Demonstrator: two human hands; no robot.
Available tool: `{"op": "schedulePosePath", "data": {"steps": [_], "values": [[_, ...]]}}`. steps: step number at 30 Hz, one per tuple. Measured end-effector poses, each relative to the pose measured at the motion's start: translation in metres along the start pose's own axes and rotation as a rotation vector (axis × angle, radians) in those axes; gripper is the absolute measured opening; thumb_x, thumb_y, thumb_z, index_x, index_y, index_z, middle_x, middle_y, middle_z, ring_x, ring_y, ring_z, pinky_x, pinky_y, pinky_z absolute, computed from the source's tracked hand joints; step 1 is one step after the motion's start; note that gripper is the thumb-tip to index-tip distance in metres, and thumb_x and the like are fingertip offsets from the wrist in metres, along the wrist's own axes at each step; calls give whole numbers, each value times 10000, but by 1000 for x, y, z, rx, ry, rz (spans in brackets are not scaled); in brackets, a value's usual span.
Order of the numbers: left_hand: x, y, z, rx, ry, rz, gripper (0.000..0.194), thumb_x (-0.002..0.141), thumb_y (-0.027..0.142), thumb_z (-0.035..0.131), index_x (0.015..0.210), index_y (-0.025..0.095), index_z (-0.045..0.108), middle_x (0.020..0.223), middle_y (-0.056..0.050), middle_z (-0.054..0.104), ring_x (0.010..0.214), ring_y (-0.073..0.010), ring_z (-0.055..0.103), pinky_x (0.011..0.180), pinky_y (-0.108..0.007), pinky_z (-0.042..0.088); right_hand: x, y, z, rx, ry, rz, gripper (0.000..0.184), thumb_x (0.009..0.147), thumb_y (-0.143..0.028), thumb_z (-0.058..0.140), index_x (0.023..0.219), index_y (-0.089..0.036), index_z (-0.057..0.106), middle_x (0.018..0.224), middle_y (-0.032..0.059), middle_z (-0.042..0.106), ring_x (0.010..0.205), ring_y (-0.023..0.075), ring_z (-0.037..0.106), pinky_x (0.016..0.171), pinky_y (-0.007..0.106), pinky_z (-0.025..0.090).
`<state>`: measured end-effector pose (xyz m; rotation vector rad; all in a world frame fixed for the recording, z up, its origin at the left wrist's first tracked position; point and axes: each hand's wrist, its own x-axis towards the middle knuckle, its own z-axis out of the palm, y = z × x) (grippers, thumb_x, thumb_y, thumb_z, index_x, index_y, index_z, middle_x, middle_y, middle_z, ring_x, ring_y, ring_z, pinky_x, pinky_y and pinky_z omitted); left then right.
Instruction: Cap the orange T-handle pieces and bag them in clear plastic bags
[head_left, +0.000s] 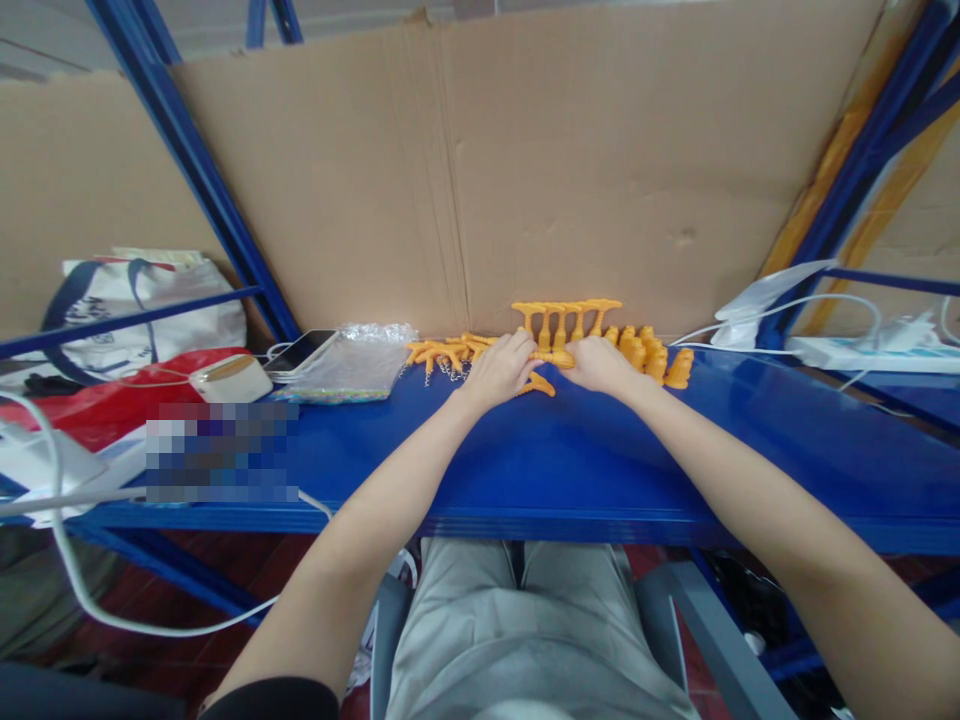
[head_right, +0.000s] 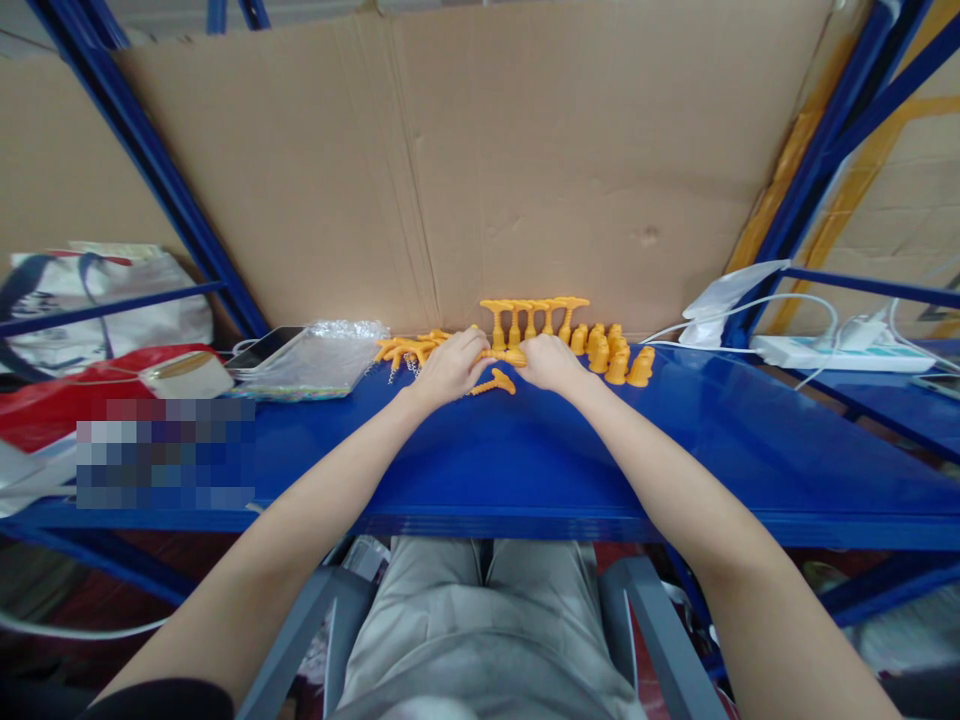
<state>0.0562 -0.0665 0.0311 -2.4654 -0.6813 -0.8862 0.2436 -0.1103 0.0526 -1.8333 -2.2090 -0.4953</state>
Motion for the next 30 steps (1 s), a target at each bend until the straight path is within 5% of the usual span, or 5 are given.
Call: {"op": "schedulePosePath", "data": {"steps": [13,21,30], "values": [[-4,-9,14,-243,34,-35,192,960,332,497,873,175,567,899,-56,591,833,-181,602,755,-304,495,-6,3,5,28,-10,-35,278,892,-259,544,1079,-141,713,1014,143,747,960,296,697,778,328,484],[-12,-25,20,-272,36,-164,163,935,331,554,884,178,581,901,-41,609,840,-175,613,774,-302,499,-3,13,16,93,144,-151,318,897,-232,545,1161,-99,662,1150,173,701,1075,295,650,883,385,469],[-10,-23,19,-186,-3,-162,208,960,352,508,896,168,583,913,-56,611,844,-183,617,783,-318,508,-4,14,8,96,80,-156,310,916,-280,529,1148,-146,685,1117,136,722,1040,276,651,850,363,433]]}}
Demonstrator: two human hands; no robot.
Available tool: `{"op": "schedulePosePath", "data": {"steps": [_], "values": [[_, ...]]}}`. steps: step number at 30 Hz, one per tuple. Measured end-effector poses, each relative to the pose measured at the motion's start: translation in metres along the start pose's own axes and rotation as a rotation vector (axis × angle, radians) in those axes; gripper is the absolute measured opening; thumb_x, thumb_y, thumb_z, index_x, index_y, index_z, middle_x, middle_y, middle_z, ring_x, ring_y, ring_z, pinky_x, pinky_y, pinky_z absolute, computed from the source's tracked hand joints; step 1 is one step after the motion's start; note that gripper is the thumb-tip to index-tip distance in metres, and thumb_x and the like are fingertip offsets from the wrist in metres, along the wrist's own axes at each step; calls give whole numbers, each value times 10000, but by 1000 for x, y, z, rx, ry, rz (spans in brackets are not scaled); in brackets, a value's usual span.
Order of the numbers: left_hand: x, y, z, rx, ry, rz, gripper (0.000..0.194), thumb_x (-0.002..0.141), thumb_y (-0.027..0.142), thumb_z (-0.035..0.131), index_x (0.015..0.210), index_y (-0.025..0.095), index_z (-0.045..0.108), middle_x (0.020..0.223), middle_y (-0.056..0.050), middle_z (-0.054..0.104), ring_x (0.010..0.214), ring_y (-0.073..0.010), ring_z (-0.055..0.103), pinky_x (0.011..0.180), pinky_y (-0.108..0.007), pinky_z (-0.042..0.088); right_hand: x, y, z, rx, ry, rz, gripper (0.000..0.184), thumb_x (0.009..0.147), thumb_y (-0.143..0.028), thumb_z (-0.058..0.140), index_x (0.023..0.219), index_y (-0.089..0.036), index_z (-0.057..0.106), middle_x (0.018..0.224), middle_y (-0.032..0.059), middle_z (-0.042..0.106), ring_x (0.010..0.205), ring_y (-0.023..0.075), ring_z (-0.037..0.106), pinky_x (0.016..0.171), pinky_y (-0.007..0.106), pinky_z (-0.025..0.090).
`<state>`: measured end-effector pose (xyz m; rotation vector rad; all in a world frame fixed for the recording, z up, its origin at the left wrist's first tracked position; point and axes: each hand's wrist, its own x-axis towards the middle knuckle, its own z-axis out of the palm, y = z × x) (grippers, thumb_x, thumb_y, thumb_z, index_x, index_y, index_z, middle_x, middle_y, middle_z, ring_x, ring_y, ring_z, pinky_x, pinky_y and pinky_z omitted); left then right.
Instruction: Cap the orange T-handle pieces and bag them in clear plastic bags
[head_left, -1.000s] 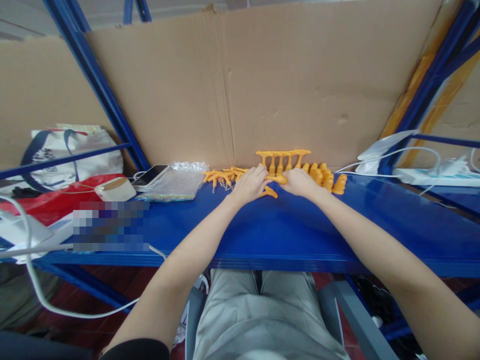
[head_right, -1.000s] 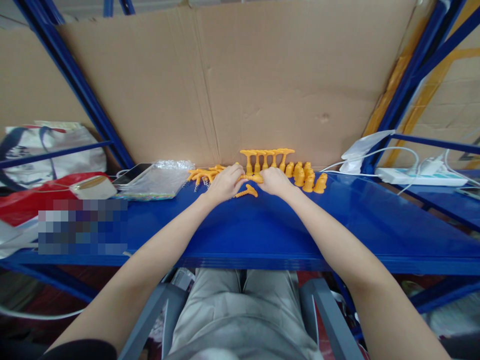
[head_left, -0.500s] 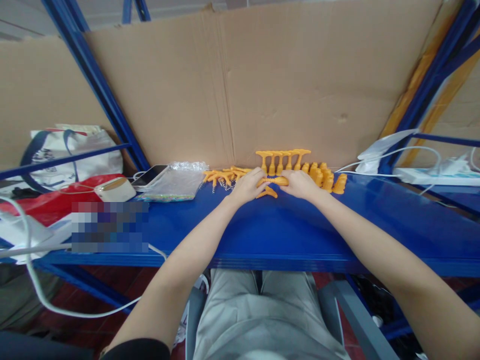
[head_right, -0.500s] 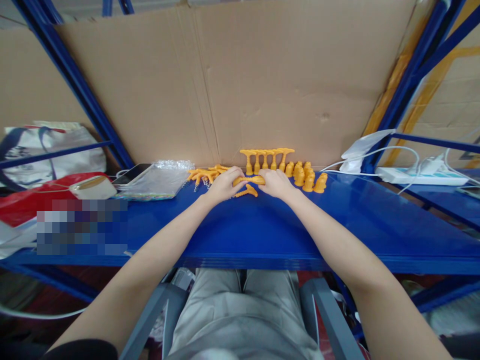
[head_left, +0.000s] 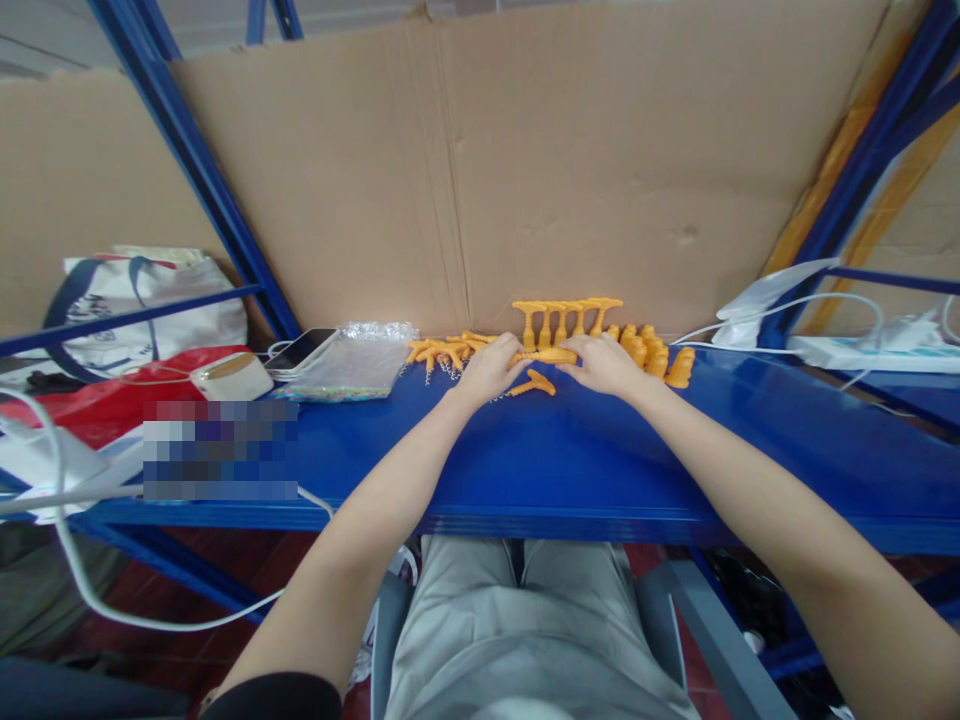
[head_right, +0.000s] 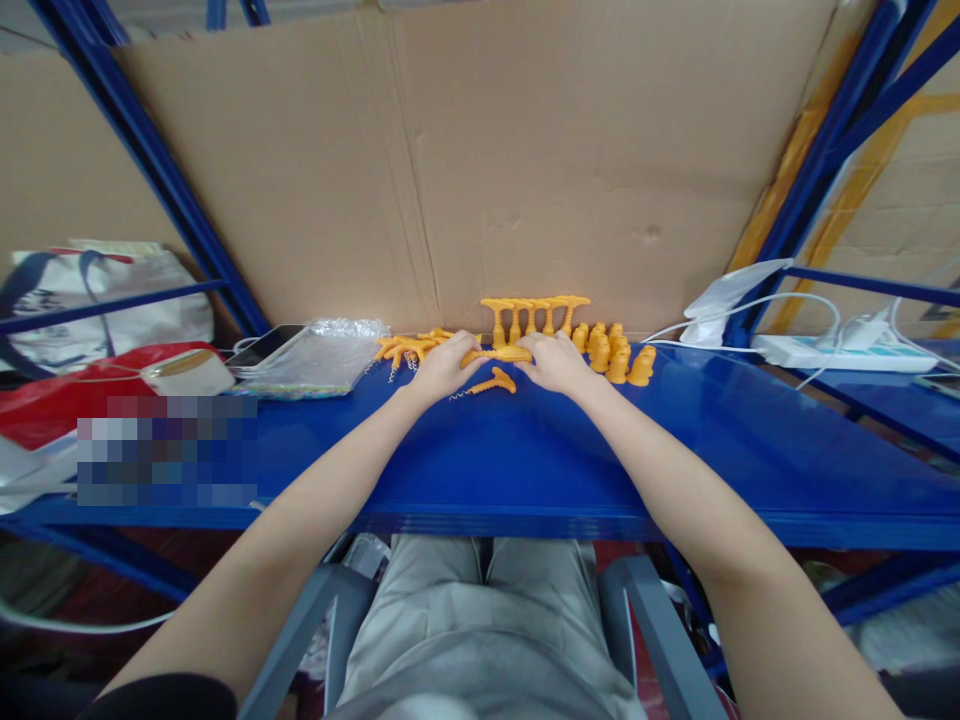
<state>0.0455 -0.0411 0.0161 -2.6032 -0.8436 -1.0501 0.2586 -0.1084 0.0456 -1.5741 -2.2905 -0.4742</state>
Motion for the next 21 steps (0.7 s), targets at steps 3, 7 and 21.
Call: {"op": "schedulePosePath", "data": {"steps": [3,7,21], "values": [[0,1,-1,4,-5,17,189,958,332,507,910,166,583,940,-67,615,873,-188,626,802,-324,517,-1,-2,-2,-1,-18,10,304,907,-301,542,1125,-160,700,1080,123,737,1017,276,662,846,361,438],[-1,2,-3,-49,62,48,165,951,246,482,1059,158,570,1138,-111,606,1066,-198,613,923,-343,508,-2,-3,1,4,-25,79,334,921,-323,514,1139,-149,699,1148,134,721,1064,279,658,878,367,459],[-4,5,1,-50,-288,-159,305,879,239,568,1166,147,617,1074,-107,702,902,-213,674,831,-356,535,-2,31,14,-52,-238,567,483,865,-371,563,1168,-20,697,1048,289,702,1033,410,668,819,435,521]]}}
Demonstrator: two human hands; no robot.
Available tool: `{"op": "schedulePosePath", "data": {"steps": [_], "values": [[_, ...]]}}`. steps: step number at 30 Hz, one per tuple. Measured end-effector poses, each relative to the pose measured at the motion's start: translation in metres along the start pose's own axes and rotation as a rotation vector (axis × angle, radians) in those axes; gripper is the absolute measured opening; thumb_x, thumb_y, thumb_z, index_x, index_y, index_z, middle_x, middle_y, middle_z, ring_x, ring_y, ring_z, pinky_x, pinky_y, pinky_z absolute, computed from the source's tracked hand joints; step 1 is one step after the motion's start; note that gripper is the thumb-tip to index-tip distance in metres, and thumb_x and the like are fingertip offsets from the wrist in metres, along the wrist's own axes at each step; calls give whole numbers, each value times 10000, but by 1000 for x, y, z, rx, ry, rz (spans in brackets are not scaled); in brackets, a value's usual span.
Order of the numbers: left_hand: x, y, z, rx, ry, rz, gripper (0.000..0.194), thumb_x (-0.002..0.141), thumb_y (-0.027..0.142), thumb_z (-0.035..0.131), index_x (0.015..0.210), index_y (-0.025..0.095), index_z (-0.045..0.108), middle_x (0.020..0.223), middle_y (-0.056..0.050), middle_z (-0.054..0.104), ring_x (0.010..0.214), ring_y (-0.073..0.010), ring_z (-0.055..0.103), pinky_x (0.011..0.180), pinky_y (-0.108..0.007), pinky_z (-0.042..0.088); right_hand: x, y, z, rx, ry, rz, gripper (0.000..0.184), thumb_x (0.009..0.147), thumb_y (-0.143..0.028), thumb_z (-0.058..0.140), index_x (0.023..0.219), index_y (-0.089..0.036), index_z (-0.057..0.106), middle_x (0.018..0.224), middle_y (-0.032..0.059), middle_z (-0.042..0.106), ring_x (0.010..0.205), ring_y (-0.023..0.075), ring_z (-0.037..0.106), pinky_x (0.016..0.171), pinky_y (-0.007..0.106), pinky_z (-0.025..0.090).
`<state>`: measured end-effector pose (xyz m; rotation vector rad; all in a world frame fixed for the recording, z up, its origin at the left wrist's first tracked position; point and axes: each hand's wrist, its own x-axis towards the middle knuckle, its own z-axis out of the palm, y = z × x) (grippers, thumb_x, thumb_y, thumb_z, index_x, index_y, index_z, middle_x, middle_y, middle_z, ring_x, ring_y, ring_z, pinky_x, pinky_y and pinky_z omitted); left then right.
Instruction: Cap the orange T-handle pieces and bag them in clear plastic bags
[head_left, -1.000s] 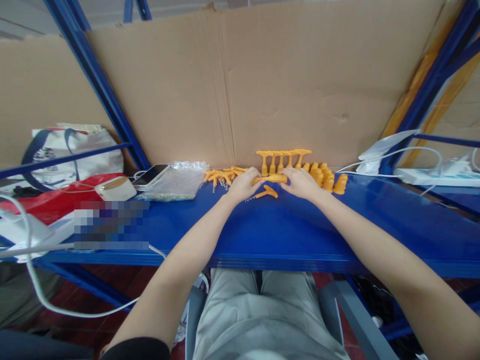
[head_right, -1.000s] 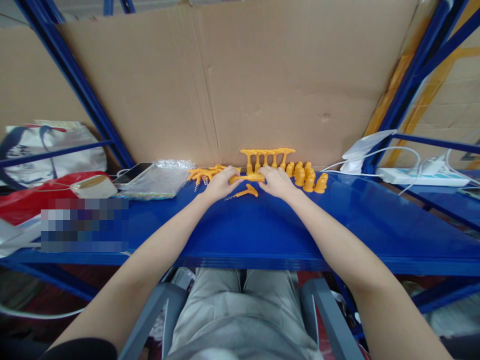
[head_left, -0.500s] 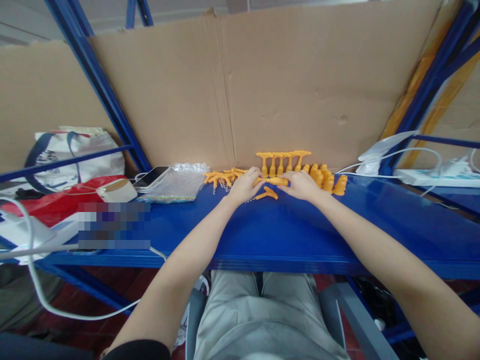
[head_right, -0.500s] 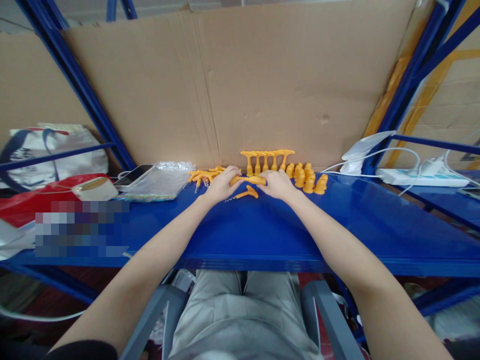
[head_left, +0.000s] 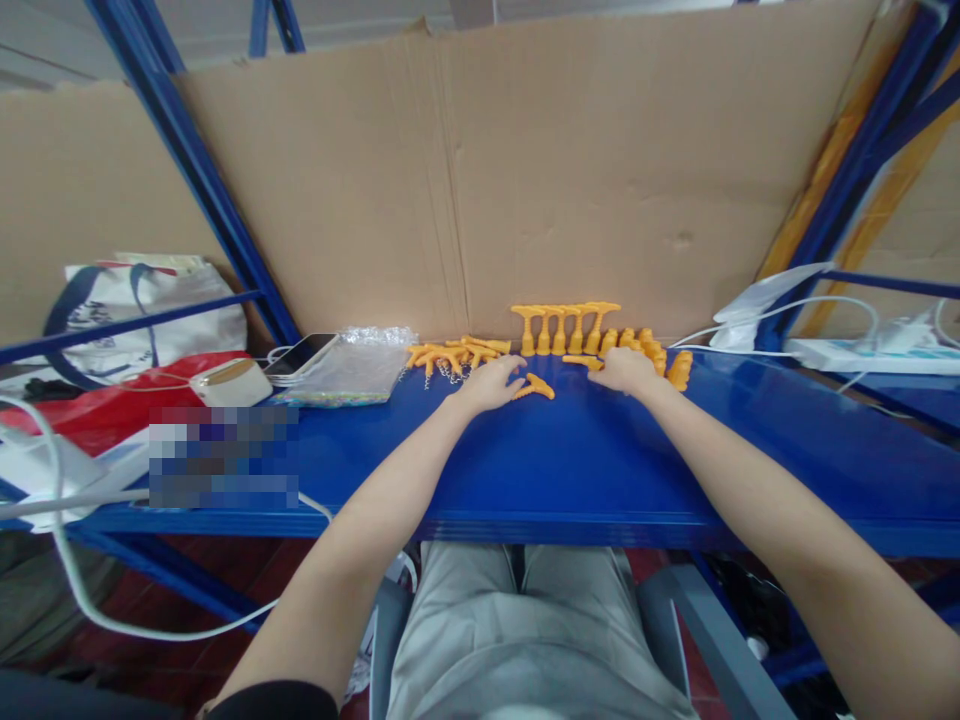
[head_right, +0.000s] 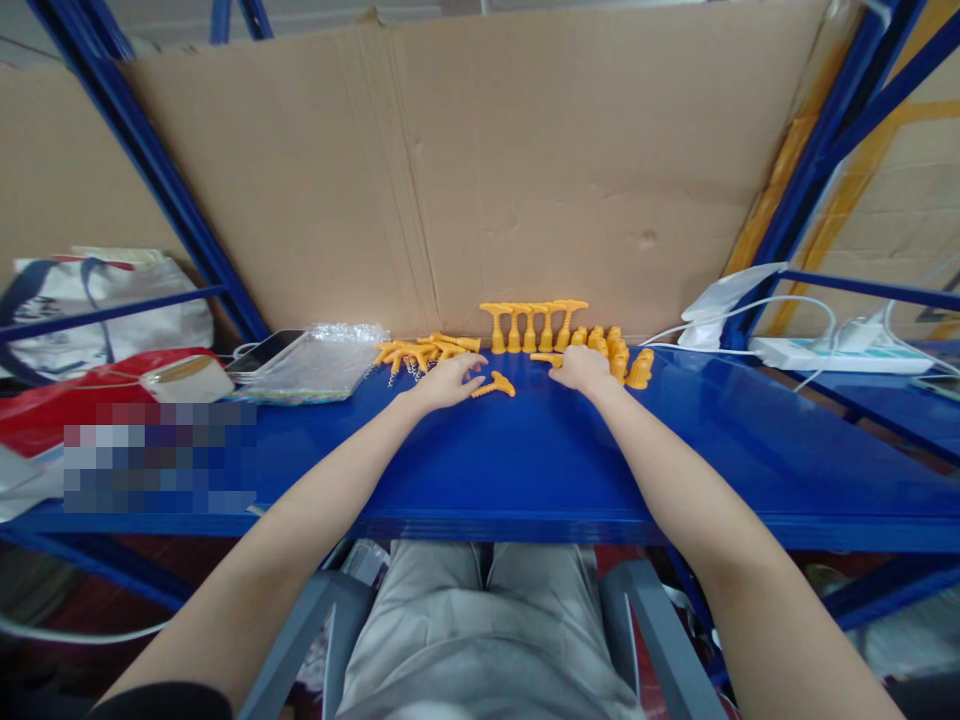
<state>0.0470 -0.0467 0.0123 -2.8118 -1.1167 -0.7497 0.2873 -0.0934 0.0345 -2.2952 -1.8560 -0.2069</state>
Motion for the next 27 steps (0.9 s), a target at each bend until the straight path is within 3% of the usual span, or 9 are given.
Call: {"op": "schedulePosePath", "data": {"steps": [7,13,17,22,27], "values": [[1,-2,4,-35,-100,11,322,878,381,595,1121,174,635,746,-25,679,684,-174,636,630,-263,457,7,12,9,-9,-52,-1,528,872,-453,588,1186,-41,693,1096,269,695,1077,396,653,859,444,513],[3,0,2,-63,-174,-28,278,856,284,599,1106,169,636,667,7,641,595,-153,594,552,-241,395,8,13,9,-14,-53,33,537,886,-439,570,1217,-28,674,1130,273,683,1100,381,642,871,425,505],[3,0,2,-52,-173,-34,284,834,262,608,1101,175,641,683,7,658,606,-155,601,557,-241,399,9,16,8,-9,-65,65,536,890,-428,568,1240,-33,659,1121,264,686,1078,372,652,854,416,507],[2,-1,3,-39,-183,-12,262,885,275,548,1088,161,667,732,-24,705,647,-164,631,616,-252,456,16,26,14,13,-75,37,528,874,-508,581,1132,-66,714,928,230,717,915,356,693,761,416,522],[4,-6,6,50,-112,72,263,844,128,518,1001,185,722,943,-63,732,882,-197,678,797,-303,528,22,33,23,27,-37,1,526,857,-549,588,1026,-75,742,806,213,706,823,352,697,700,414,526]]}}
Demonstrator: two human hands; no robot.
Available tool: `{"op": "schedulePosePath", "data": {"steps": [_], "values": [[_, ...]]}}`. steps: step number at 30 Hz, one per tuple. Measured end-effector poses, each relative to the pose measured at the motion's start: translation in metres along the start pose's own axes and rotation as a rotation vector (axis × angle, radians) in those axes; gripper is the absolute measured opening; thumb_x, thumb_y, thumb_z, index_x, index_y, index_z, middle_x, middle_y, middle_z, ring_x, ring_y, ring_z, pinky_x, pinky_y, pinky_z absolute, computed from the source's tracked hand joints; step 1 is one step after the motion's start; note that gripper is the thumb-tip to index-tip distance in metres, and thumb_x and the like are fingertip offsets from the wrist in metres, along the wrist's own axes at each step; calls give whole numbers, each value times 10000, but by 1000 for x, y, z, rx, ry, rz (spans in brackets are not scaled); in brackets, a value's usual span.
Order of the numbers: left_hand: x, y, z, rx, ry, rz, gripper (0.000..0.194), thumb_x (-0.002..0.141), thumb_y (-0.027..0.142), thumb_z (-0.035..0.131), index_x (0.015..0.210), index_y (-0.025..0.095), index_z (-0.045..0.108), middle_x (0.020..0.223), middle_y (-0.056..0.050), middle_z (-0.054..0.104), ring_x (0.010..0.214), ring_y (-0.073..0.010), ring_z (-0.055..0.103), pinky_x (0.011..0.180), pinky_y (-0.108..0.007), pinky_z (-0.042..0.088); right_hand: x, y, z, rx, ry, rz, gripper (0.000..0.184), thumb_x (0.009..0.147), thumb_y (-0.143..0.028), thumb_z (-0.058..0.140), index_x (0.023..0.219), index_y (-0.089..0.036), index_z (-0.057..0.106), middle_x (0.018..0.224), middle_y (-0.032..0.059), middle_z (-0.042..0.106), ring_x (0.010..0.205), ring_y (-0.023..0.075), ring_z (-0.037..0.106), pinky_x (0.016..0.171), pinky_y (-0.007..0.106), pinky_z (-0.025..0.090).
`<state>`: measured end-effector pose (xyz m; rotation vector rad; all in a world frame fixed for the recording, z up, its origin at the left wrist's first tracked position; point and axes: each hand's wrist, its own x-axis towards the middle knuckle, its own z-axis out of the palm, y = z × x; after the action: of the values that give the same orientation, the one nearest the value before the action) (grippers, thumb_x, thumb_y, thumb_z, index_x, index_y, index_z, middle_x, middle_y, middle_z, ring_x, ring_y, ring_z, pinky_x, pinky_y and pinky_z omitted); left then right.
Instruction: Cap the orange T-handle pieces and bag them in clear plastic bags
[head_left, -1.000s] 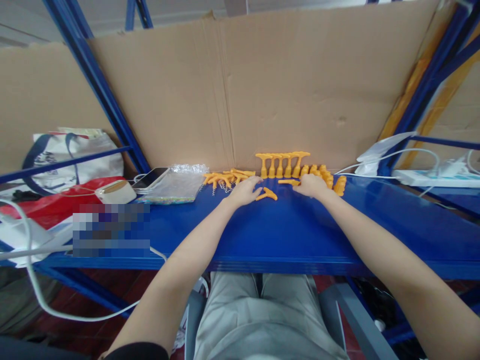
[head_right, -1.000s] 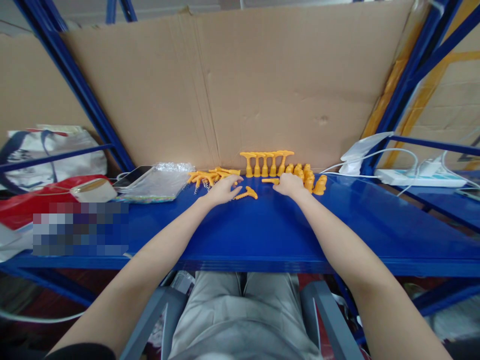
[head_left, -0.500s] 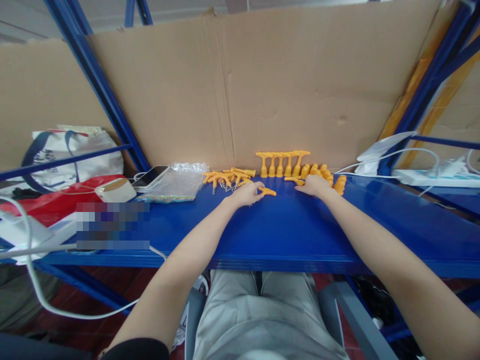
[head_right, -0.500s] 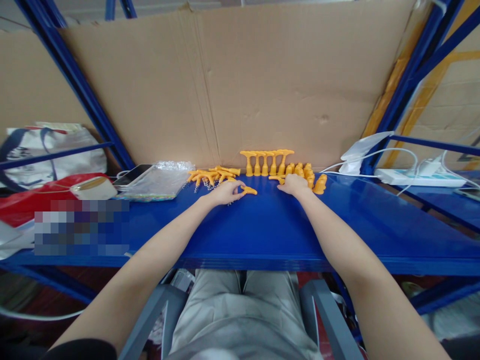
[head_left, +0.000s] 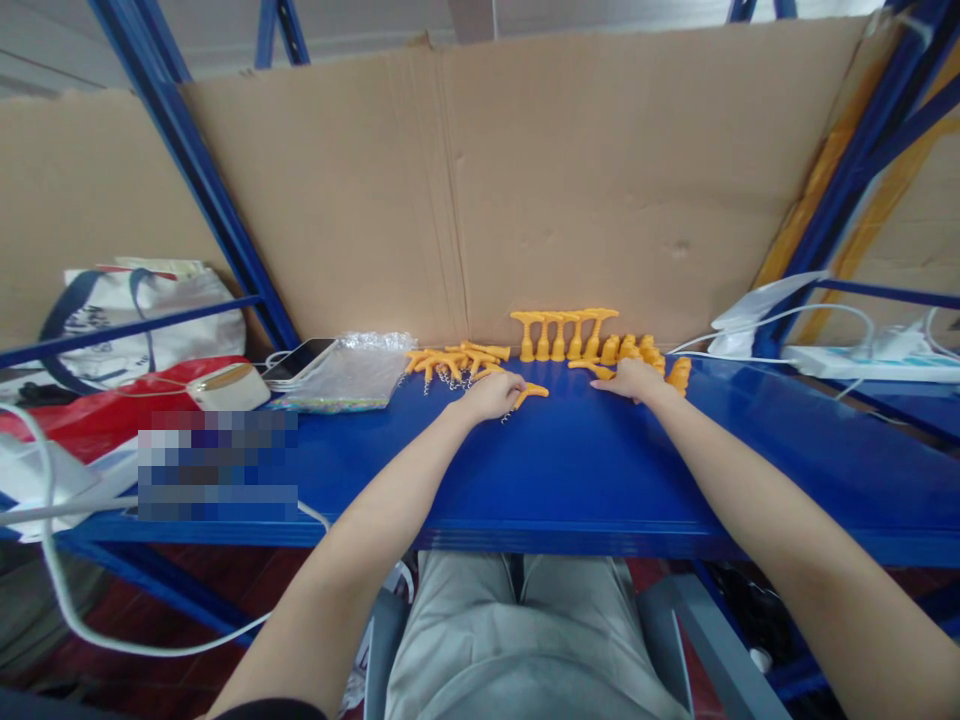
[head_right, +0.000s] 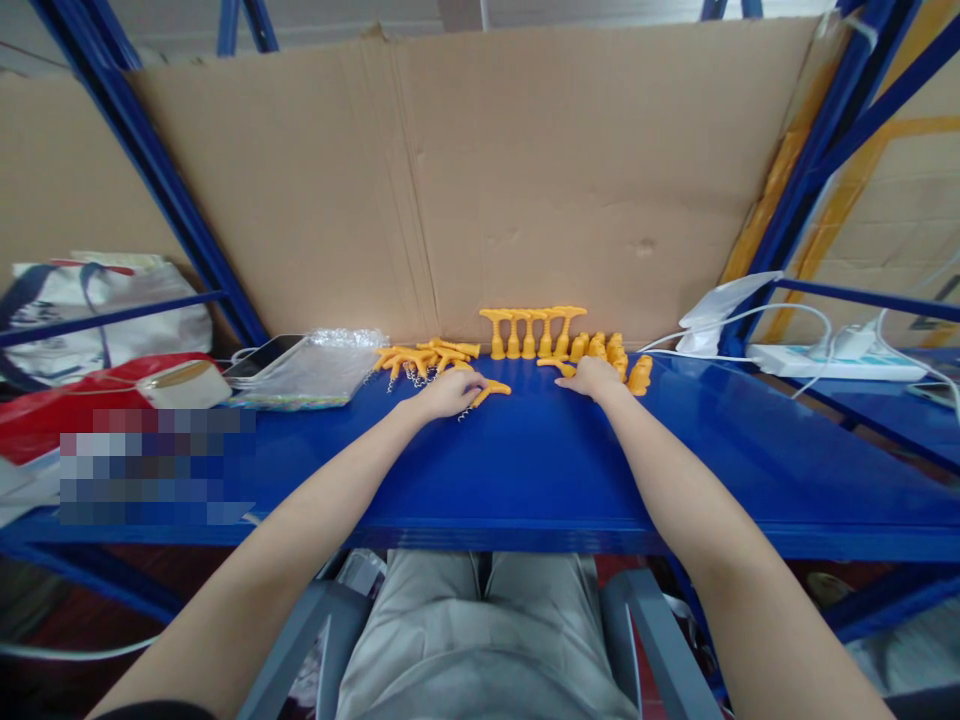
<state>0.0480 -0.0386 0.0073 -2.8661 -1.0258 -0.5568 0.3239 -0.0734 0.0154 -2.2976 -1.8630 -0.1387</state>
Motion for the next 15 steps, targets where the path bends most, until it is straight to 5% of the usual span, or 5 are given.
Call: {"op": "schedulePosePath", "data": {"steps": [7,15], "values": [[-2,-8,6,85,-9,78,524,791,41,515,1223,292,672,1352,-74,606,1237,-226,572,1029,-414,464,-5,-8,-1,-4,25,75,541,879,-513,566,1174,-77,694,1069,244,692,1068,374,650,862,449,503],[-3,-5,8,67,-116,86,501,882,128,480,1323,333,599,1372,-65,605,1269,-224,553,1050,-418,436,-12,-16,-7,-8,6,92,706,884,-648,488,1246,-66,656,1213,277,637,1190,388,582,935,460,458]]}}
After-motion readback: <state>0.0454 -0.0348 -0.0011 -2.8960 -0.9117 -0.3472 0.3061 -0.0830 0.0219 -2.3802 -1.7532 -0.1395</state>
